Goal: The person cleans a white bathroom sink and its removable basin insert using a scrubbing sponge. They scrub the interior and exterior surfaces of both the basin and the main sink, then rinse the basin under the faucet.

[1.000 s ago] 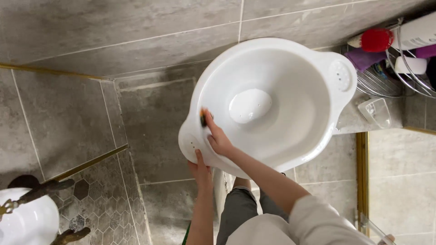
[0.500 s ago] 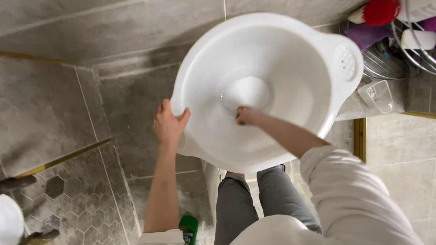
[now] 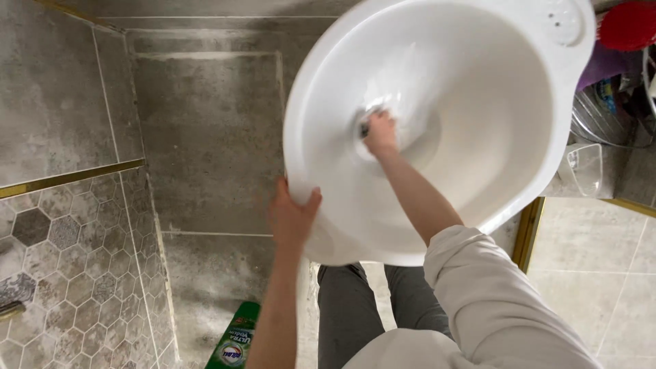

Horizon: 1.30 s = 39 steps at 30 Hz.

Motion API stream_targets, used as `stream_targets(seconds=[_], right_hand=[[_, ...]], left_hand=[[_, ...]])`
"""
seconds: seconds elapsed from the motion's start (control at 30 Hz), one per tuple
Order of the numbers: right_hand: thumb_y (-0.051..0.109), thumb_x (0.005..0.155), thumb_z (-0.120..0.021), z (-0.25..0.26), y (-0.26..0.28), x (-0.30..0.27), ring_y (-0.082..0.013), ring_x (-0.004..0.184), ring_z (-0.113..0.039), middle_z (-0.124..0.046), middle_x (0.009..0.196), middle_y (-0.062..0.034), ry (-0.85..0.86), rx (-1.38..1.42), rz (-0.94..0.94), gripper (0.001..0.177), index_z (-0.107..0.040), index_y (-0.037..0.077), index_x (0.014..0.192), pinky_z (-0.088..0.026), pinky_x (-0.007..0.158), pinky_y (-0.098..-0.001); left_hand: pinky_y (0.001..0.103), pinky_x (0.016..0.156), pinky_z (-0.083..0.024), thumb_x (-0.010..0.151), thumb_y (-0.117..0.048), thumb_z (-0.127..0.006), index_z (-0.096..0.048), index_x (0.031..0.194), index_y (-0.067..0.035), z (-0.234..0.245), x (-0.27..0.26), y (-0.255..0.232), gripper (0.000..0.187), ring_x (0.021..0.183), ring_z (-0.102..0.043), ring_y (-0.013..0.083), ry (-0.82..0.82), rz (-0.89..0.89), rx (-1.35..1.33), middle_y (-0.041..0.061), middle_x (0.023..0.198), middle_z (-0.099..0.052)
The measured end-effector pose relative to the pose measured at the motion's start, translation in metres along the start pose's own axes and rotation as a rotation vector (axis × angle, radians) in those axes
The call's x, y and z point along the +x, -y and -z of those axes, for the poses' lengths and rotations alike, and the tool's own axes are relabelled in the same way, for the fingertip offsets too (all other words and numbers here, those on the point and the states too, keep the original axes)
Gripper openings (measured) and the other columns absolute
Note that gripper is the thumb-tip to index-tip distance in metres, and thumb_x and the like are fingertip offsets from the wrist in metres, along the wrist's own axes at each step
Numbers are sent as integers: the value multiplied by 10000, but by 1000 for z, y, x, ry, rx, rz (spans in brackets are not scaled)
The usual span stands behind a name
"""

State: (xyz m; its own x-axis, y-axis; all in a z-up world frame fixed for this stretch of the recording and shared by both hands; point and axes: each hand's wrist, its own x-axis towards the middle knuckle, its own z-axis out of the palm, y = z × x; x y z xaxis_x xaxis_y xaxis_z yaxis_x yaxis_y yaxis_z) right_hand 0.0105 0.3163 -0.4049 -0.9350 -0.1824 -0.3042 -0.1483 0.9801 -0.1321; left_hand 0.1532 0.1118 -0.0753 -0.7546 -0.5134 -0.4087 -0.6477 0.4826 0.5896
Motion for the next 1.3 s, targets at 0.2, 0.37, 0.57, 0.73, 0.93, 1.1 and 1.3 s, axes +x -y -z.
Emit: stream_targets(seconds=[0.2,0.37,0.57,0.73,0.93,1.1,1.3], right_hand=[[14,649,-730,66,66,-74,-249,491,-716,-704,739,-121,709,1000,-126,219,-669,84,847,-574,488,-357],[-116,710,-760,218,72,-132,-290,1023,-686,-636,1163,-143,805,1568,-40,459,-689,43,1135,-622,852,-437],[-66,863,-756,247,107,-166,-298,917,-705,-654,1061,-128,227,1386,88,370,-645,58,1194,-641,765,-407],[-91,882,-692,259,130,-121,-320,857,-696,-664,962,-148,-112,1309,96,236,-686,61,1063,-631,677,-382],[-119,875,-692,296,118,-35,-282,837,-674,-638,958,-127,-488,1395,49,212,-644,55,985,-635,629,-349],[-100,881,-576,280,132,-94,-333,714,-614,-611,773,-121,-413,1433,369,271,-480,66,690,-540,640,-386],[-59,831,-626,277,123,-89,-270,694,-597,-607,732,-54,-221,1393,341,190,-611,119,765,-522,676,-357]], left_hand=[[530,812,-598,807,-676,-702,-570,1153,-62,18,-34,-30,717,962,-714,461,210,212,9,264,989,-711],[560,1014,-477,1069,-416,-553,-606,1262,31,22,39,-36,489,1248,-569,446,204,-80,-467,290,1259,-632],[416,783,-502,1083,-436,-514,-667,913,-3,-25,83,-39,490,827,-598,229,-9,-58,-497,168,841,-696],[517,906,-496,1123,-437,-368,-700,1054,98,-8,57,-41,634,1015,-680,417,31,-2,-359,336,1021,-704],[454,818,-522,1122,-444,-360,-725,1000,54,-18,56,-19,629,890,-696,299,56,54,-263,262,914,-729],[463,756,-507,1105,-472,-408,-739,919,30,-24,64,-14,629,800,-670,284,-17,42,-290,241,824,-718],[454,749,-529,1121,-443,-421,-744,886,38,-30,64,-8,624,814,-684,270,-58,0,-248,256,809,-715]])
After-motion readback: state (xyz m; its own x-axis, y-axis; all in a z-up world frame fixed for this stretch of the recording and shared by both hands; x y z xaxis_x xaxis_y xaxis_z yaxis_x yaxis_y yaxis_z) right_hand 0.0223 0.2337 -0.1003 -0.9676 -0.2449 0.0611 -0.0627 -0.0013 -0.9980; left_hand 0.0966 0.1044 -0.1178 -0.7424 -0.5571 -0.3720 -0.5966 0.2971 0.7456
